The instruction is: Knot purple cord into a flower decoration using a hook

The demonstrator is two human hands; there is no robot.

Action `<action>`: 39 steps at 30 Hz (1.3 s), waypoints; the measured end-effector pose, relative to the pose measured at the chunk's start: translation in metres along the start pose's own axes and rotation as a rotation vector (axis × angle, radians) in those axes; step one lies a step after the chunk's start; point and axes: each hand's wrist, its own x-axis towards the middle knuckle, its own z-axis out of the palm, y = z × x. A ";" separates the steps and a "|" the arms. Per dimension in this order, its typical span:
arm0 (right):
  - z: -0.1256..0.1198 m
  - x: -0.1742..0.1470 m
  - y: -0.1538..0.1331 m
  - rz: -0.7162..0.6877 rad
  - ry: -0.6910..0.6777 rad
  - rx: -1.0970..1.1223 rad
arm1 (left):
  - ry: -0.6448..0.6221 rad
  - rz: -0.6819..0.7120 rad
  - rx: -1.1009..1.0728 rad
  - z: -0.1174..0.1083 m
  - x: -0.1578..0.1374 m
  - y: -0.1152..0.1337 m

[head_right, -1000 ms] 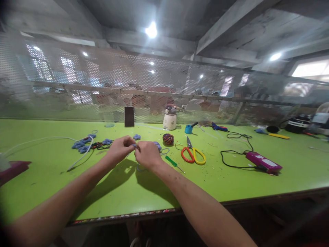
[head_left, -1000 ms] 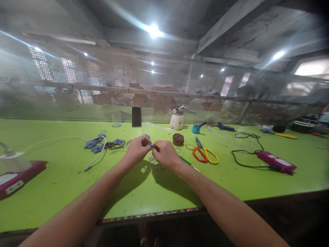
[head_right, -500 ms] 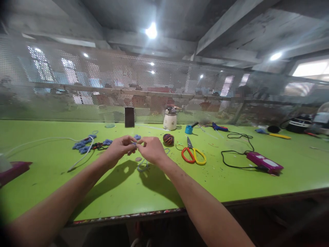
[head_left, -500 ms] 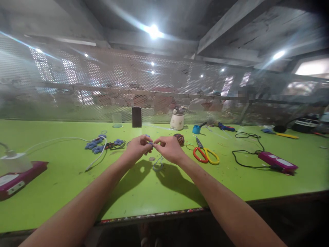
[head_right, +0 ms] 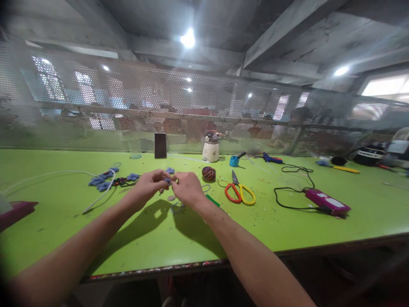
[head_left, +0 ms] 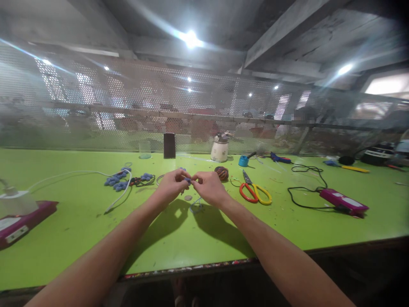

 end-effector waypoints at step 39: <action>-0.006 0.004 0.001 0.096 -0.078 0.214 | 0.133 0.134 -0.112 0.005 0.000 -0.002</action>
